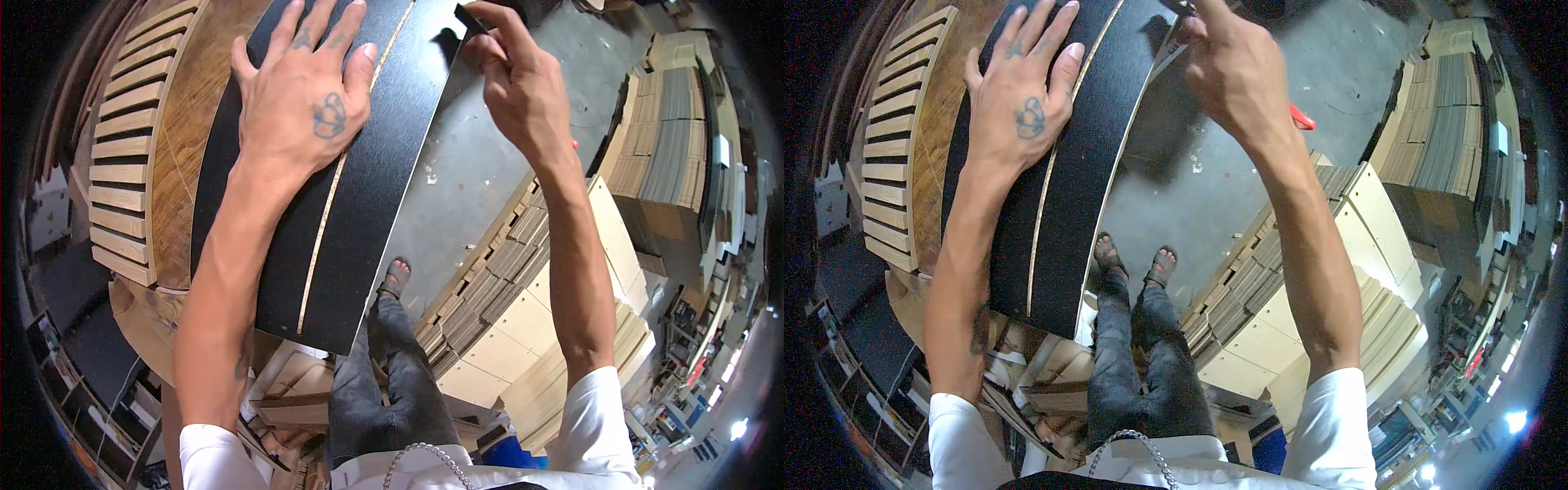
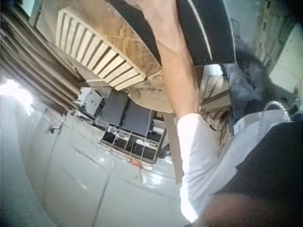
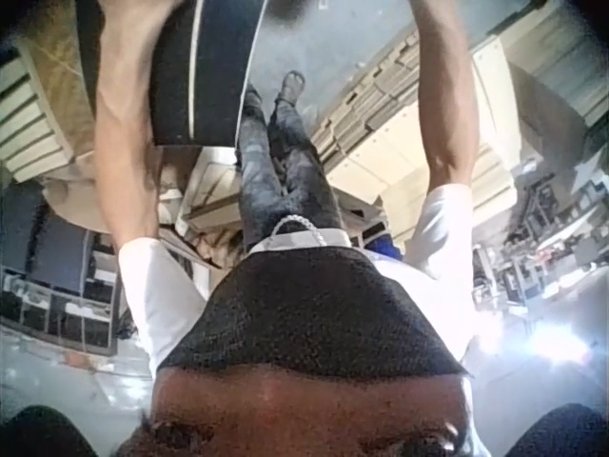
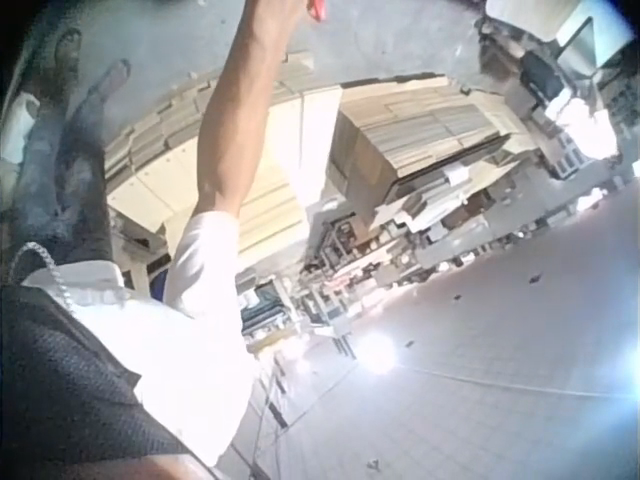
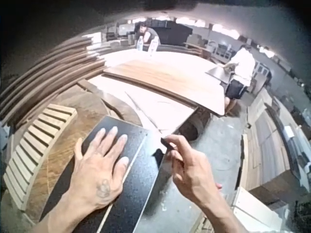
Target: The person scrapers residue from the edge and face of a black wooden panel and a light-colored wooden frame component using a handheld blade.
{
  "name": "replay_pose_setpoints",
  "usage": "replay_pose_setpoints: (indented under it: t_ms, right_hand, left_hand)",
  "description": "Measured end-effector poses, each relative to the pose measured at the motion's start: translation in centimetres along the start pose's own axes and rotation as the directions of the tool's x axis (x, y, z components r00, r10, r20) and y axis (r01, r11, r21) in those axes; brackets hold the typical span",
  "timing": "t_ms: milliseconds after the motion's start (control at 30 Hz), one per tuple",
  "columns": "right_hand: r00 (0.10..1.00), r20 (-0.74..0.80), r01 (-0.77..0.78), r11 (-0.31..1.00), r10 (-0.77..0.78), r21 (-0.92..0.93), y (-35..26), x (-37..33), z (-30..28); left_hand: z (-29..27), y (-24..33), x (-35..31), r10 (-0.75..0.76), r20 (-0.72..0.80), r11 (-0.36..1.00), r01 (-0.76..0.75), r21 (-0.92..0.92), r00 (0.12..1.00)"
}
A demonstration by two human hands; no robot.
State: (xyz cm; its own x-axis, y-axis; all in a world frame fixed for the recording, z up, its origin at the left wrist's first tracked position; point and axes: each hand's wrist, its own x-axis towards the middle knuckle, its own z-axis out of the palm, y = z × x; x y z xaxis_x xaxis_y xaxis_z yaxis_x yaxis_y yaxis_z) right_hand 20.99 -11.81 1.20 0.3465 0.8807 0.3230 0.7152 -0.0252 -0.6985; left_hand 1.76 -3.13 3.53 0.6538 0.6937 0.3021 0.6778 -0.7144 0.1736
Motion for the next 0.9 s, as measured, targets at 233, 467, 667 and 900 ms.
replay_pose_setpoints:
  t_ms: [233, 467, 667, 900]
  right_hand:
    - [0.999, -0.010, -0.050, 0.983, 0.049, -0.176, -0.6, 0.4, 0.5]
    - [0.997, -0.024, 0.072, 0.991, -0.075, -0.112, -1.4, -1.2, 1.0]
    - [0.986, 0.017, 0.169, 0.973, -0.168, -0.159, -2.4, -5.0, 2.5]
    - [0.958, 0.131, 0.274, 0.950, -0.256, -0.148, -7.0, -12.2, 3.2]
  left_hand:
    - [-0.2, 0.3, -0.1, -0.050, 0.018, 0.998, 0.051, -0.025, 0.999]
    - [-0.3, 0.1, -0.2, -0.046, 0.001, 0.998, 0.046, -0.051, 0.999]
    - [-0.1, -0.3, -0.3, -0.049, -0.024, 0.998, 0.048, -0.048, 0.999]
    - [1.3, -2.0, 0.0, 0.012, -0.036, 0.999, -0.013, -0.044, 0.999]
